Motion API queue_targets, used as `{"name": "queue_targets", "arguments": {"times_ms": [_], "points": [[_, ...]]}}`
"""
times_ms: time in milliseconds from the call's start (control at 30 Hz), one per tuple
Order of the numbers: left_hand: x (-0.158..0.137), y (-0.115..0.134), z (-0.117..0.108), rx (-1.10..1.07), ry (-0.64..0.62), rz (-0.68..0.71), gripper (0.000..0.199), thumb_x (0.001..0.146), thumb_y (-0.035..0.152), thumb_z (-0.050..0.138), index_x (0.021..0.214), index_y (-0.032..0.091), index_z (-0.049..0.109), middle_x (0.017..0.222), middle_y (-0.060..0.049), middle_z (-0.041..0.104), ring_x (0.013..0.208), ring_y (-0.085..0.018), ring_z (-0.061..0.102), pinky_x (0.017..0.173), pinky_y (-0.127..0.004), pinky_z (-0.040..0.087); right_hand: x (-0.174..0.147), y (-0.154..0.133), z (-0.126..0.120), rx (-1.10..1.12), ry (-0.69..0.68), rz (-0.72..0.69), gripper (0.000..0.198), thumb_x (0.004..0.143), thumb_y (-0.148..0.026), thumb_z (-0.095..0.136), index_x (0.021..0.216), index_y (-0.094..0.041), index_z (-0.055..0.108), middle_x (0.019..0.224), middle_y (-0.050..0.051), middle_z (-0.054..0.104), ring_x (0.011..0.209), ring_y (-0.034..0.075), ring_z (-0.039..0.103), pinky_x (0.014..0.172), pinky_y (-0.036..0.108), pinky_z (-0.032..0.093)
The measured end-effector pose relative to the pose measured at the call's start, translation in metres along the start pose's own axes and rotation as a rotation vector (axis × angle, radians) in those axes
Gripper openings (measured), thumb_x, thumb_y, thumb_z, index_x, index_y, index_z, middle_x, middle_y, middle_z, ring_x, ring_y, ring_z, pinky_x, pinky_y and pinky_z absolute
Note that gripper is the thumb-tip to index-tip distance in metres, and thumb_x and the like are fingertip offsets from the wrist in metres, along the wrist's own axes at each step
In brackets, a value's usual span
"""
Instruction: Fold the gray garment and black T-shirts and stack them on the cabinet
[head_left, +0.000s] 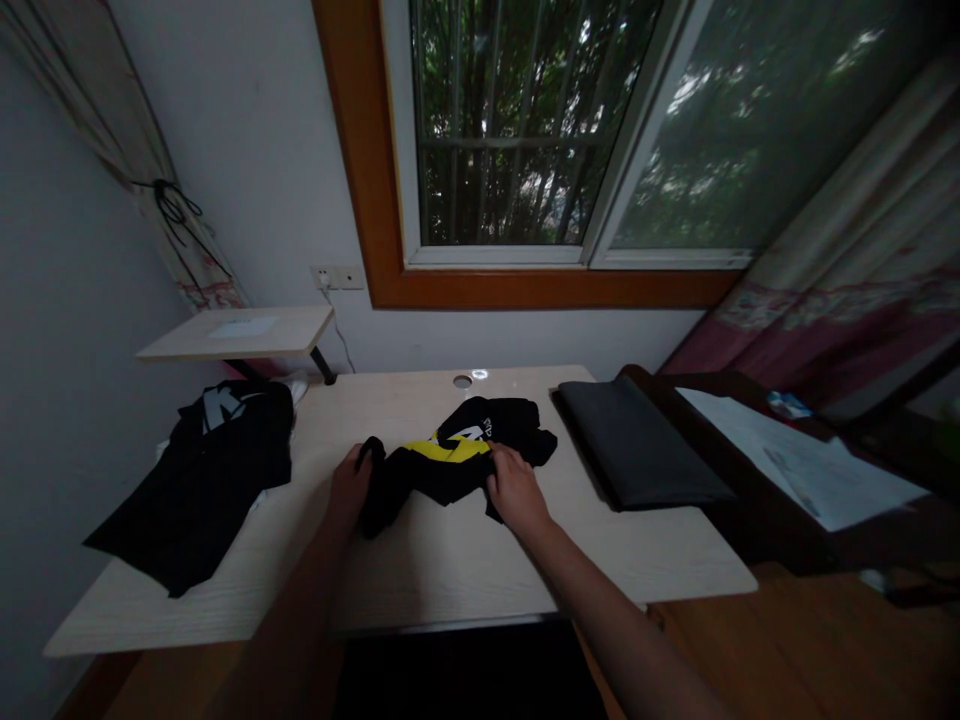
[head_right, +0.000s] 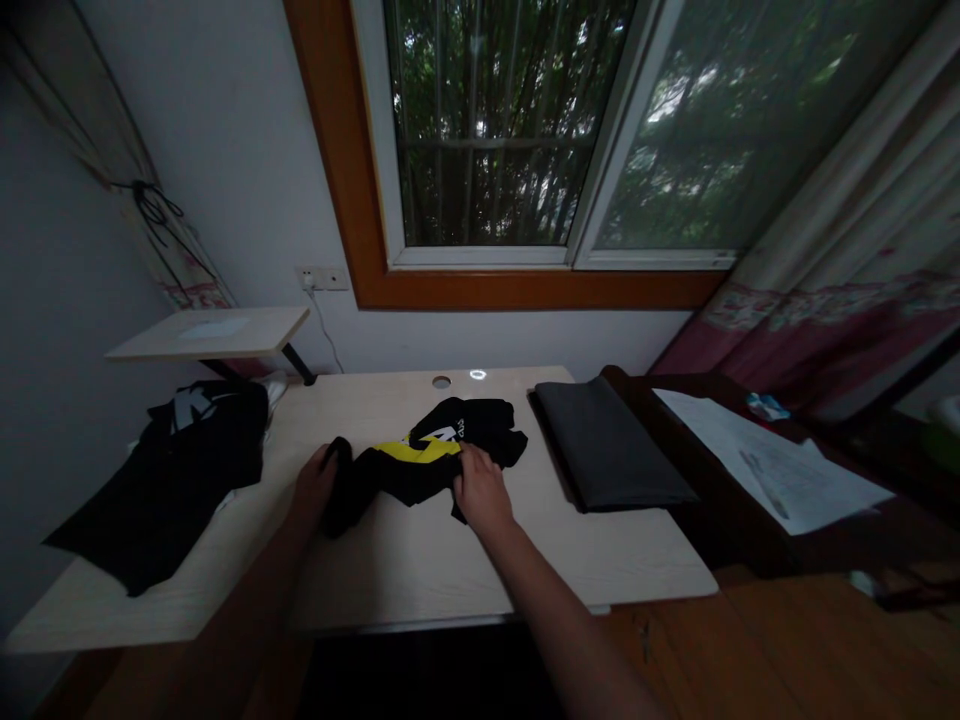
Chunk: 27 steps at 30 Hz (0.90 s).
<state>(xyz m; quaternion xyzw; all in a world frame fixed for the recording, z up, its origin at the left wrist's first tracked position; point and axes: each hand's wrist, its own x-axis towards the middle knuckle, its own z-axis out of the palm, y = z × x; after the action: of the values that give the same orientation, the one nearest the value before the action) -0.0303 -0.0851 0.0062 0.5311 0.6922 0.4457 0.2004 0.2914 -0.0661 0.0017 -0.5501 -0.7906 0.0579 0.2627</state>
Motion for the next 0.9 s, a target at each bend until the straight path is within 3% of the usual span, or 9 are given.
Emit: {"name": "queue_targets", "arguments": {"times_ms": [233,400,667,900], "points": [[-0.036,0.005,-0.016,-0.09,-0.01,-0.046,0.034,0.088,0.048,0.048,0.098,0.022,0.068,0.091,-0.004,0.073,0.086,-0.025,0.067,0.078,-0.036,0.051,-0.025,-0.007,-0.01,0.034,-0.009,-0.024,0.046,0.085,-0.009,0.051,0.13,-0.018,0.056,0.14,0.013,0.059,0.132,0.029,0.05,0.103,0.043,0.044],[-0.031,0.005,-0.019,-0.187,-0.019,-0.081,0.041,0.087,0.054,0.051,0.101,0.021,0.07,0.091,-0.005,0.074,0.085,-0.024,0.067,0.078,-0.035,0.052,-0.017,-0.003,-0.007,0.051,0.001,0.007,0.04,0.085,-0.01,0.052,0.123,-0.02,0.059,0.132,0.012,0.064,0.126,0.028,0.054,0.103,0.042,0.045],[-0.026,0.002,-0.022,-0.485,0.074,-0.28,0.056,0.082,0.063,0.058,0.115,0.02,0.068,0.1,-0.005,0.073,0.086,-0.021,0.068,0.071,-0.03,0.054,-0.01,0.002,-0.006,0.11,0.033,0.01,0.035,0.087,-0.011,0.049,0.119,-0.019,0.06,0.117,0.011,0.067,0.115,0.026,0.059,0.102,0.038,0.047],[-0.027,0.01,-0.024,-0.548,0.053,-0.302,0.06,0.079,0.066,0.062,0.115,0.018,0.068,0.098,-0.006,0.073,0.085,-0.022,0.069,0.071,-0.031,0.055,-0.01,0.004,-0.004,0.13,0.035,0.03,0.033,0.089,-0.011,0.047,0.12,-0.018,0.058,0.115,0.012,0.065,0.113,0.026,0.06,0.101,0.037,0.047]]}}
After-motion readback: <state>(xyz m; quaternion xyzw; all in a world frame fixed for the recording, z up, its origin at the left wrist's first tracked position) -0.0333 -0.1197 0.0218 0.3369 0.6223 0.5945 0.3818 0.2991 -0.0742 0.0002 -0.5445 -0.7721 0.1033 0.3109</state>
